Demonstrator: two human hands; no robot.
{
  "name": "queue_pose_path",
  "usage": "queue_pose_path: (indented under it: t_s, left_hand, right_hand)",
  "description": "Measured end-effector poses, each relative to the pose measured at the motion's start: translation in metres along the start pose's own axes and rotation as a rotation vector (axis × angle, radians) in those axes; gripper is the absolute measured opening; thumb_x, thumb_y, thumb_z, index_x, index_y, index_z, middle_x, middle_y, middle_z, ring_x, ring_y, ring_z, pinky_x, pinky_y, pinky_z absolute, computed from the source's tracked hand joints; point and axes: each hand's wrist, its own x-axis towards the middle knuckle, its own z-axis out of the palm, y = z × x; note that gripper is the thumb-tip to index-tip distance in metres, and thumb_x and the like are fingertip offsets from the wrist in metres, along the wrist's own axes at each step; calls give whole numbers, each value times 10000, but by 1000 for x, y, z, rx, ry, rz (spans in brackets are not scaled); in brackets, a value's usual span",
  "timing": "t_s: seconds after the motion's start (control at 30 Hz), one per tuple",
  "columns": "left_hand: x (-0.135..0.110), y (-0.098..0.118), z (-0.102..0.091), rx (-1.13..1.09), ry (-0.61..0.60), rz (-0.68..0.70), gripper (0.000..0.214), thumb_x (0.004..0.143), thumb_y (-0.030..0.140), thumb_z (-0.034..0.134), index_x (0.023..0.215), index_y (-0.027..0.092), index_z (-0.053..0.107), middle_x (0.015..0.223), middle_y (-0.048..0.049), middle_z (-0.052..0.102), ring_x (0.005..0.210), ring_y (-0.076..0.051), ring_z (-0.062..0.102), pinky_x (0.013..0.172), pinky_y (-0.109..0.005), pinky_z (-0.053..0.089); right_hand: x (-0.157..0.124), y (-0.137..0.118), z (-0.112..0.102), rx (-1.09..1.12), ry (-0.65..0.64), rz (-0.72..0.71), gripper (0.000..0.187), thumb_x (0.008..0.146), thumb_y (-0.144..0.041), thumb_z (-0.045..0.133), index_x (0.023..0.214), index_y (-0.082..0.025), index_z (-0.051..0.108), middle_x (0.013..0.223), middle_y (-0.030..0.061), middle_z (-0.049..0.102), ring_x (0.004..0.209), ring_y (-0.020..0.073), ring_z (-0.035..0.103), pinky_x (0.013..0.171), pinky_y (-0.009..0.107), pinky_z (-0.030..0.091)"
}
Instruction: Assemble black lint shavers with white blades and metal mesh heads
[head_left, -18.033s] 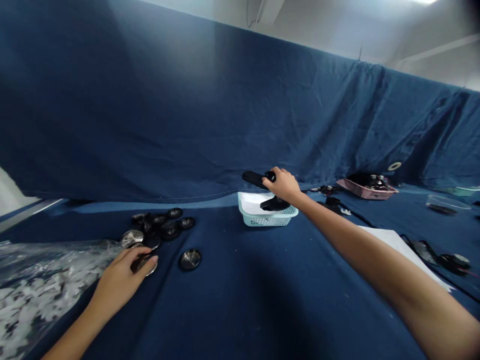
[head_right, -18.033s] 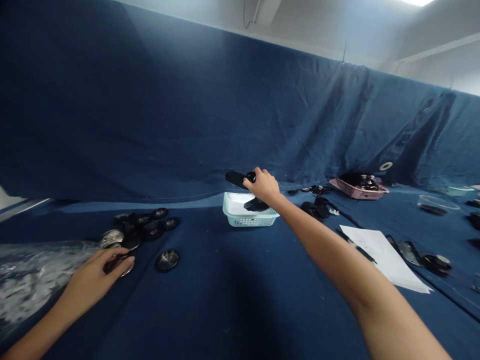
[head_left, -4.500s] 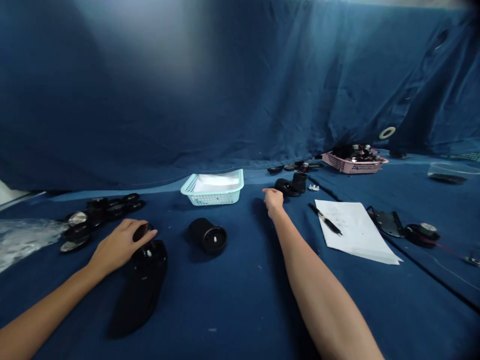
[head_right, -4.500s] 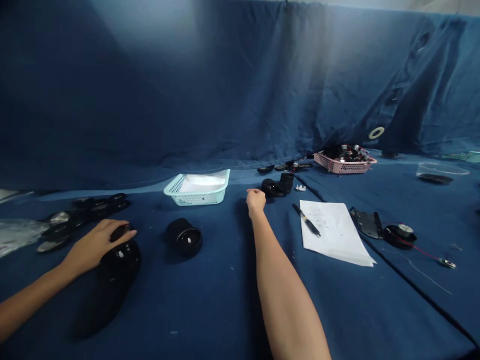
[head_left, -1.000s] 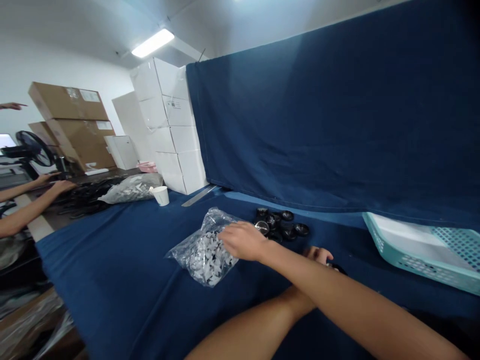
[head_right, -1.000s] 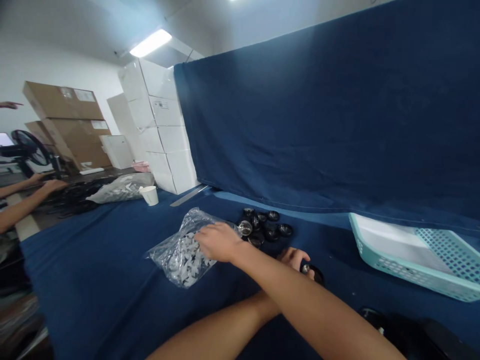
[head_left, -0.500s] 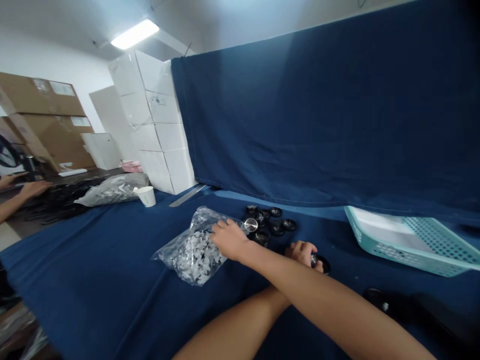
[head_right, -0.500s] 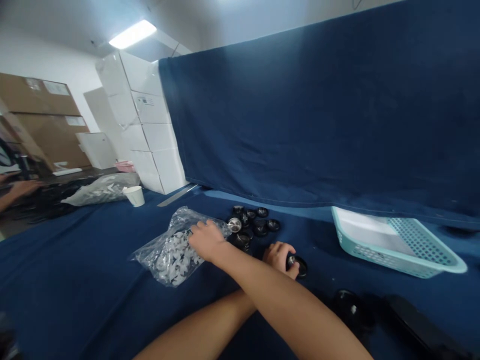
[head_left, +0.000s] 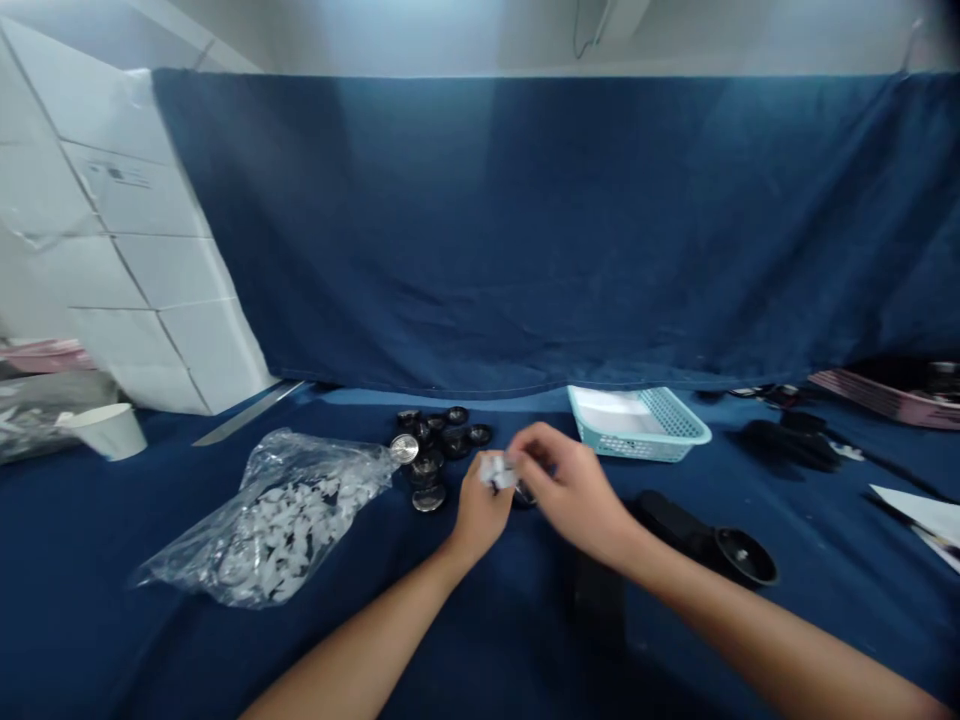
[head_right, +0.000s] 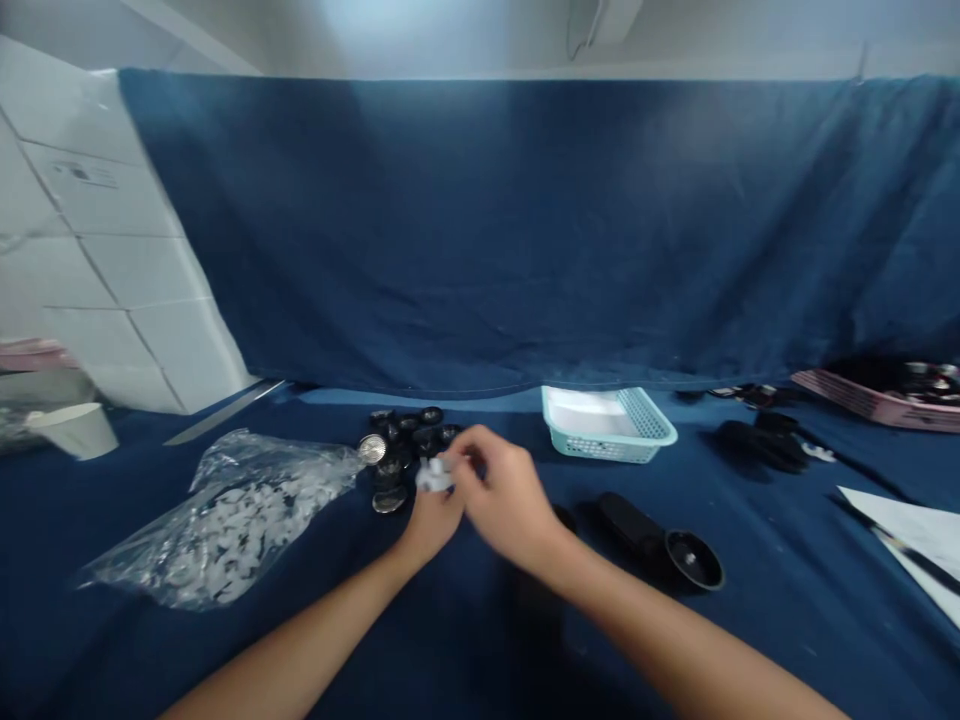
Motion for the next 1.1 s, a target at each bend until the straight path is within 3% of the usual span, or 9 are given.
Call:
queue_pose_path:
  t_s: [0.13,0.27,0.4,0.5,0.8,1.1]
  left_hand:
    - [-4,25,-1,-5,-61,70,181,977,303,481,1033,178,599,1013,-65,625,977,-199,601,906,-371,481]
    - [-17,49,4,-8,-244,150,211,945,315,527,1117,231,615,1180,-64,631,1123,-222,578,1005,-382,442]
    - [-29,61,10,23,-469,128,460,909,350,587,1350,247,505,1410,-75,528,1308,-259,477,1119,-443,363]
    - [-32,60,14,-15,-576,55,542,905,353,594,1414,254,435,1434,-69,514,1320,-251,475,1133,-447,362]
    - [-32,54,18,-136,-522,8,519,846,277,671,1331,234,491,1253,-65,590,1136,-210,571,1025,-384,457]
    - [-27,53,26,-93,-612,-177,626,829,359,684,1401,257,450,1327,-80,569,1136,-237,571,1066,-444,407]
  right_hand:
    - [-33,62,-65,105,148,266,179,899,-346,519,850,-183,575,741,17,625,655,158,625,570,253,473]
    - [-68,99,-90,165,170,393,278,855,-451,603,832,-174,601,689,12,611,601,151,607,503,239,470]
    - [-89,115,-89,205,145,431,354,806,-523,661,820,-170,632,653,15,612,578,157,591,472,250,483]
    - [-94,119,-85,236,147,433,369,799,-542,668,828,-175,639,686,23,618,606,167,598,482,264,503]
    - [-109,122,-71,315,193,441,348,847,-522,635,869,-175,630,675,11,589,585,148,581,464,246,483]
    - [-106,125,-60,349,255,469,349,879,-539,590,928,-194,556,580,-39,527,485,118,521,412,217,455]
